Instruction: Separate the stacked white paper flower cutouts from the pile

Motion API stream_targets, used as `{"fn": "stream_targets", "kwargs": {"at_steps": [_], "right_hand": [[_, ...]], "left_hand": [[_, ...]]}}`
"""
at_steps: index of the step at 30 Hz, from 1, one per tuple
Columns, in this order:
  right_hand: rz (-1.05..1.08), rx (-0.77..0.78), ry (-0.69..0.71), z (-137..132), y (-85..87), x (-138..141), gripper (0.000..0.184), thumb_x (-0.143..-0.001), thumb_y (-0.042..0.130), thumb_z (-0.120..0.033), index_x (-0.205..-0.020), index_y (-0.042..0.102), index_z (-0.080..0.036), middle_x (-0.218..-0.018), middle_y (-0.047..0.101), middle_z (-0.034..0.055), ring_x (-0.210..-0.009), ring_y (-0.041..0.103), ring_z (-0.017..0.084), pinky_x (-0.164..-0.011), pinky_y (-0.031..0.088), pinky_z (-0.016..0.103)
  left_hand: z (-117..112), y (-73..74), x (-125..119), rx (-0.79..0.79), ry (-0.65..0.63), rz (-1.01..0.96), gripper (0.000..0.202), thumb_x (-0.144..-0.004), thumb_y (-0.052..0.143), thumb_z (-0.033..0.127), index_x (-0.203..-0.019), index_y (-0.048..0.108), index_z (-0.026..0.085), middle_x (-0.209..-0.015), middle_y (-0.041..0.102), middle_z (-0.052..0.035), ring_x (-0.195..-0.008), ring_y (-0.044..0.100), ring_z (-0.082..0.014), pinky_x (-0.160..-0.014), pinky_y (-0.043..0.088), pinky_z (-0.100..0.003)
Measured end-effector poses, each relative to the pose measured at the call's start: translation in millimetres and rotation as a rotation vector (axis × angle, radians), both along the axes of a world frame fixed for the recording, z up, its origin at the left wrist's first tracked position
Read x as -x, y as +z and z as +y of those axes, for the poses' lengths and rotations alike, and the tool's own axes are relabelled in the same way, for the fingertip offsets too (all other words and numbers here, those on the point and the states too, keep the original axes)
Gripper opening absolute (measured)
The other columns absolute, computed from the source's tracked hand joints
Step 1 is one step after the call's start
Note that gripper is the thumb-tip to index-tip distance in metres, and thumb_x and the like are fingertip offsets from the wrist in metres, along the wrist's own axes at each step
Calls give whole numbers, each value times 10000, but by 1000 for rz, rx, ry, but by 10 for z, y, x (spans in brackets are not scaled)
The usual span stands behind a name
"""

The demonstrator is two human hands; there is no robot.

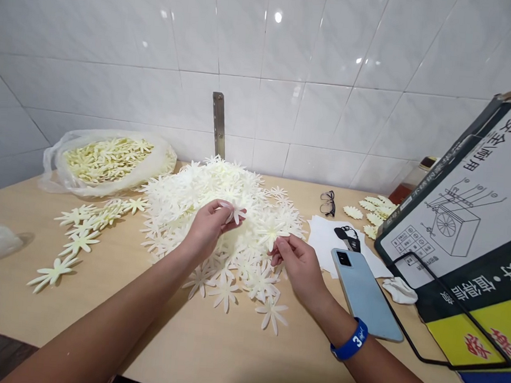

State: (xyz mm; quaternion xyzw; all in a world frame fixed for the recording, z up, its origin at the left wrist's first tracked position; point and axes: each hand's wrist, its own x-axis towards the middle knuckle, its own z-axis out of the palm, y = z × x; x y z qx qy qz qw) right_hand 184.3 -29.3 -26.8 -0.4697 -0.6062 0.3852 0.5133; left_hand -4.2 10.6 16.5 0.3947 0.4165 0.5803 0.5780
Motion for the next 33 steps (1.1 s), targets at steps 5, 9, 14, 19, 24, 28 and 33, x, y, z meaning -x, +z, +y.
{"fn": "stream_targets", "kwargs": {"at_steps": [5, 9, 14, 19, 24, 28, 33], "right_hand": [[78, 43, 9, 36, -14, -9, 305, -896, 575, -454, -762, 610, -182, -668, 628, 27, -601, 583, 157, -630, 469, 299], [88, 41, 18, 33, -10, -3, 290, -885, 593, -439, -750, 611, -183, -686, 612, 22, -597, 584, 151, -614, 471, 291], [111, 54, 48, 28, -11, 1, 287, -892, 585, -430, -744, 603, -185, -702, 590, 17, -596, 583, 151, -594, 480, 288], [123, 47, 62, 9, -1, 8, 284, -902, 577, -414, -735, 595, -186, -688, 566, 4, -583, 580, 145, -581, 476, 284], [136, 39, 66, -15, 10, 21, 267, -912, 574, -390, -740, 594, -187, -698, 568, 1, -591, 578, 140, -585, 477, 281], [125, 30, 99, -29, 21, 38, 287, -917, 566, -408, -737, 589, -187, -700, 577, 5, -597, 581, 141, -597, 486, 284], [124, 66, 148, -37, 37, 75, 308, -889, 593, -459, -746, 585, -186, -686, 588, 10, -593, 580, 144, -577, 489, 282]], "left_hand": [[-39, -51, -61, 64, -107, 38, 244, -690, 621, 84, -910, 556, 167, -676, 606, 15, -639, 587, -94, -716, 508, -263], [-31, -94, -50, 25, -127, 49, 252, -698, 699, 179, -936, 626, 145, -637, 538, 41, -626, 540, -72, -744, 482, -243], [-3, -127, -10, -15, -116, 228, 242, -722, 710, 358, -732, 605, 141, -648, 561, 8, -574, 502, -89, -608, 411, -237], [-18, -177, 29, -236, 61, 715, 402, -864, 531, 489, -606, 500, 182, -539, 433, 31, -522, 413, -114, -533, 315, -251], [-89, -134, 15, -536, 171, 925, 301, -867, 590, 374, -1113, 605, 201, -1132, 640, -92, -1057, 567, -244, -899, 430, -361], [-151, -99, -63, -547, -37, 713, 316, -921, 507, 336, -1207, 583, 222, -1109, 651, -77, -983, 605, -186, -865, 466, -314], [-207, -147, -141, -408, -226, 559, 307, -872, 555, 279, -1177, 583, 258, -694, 558, 33, -613, 506, -100, -593, 408, -215]]}}
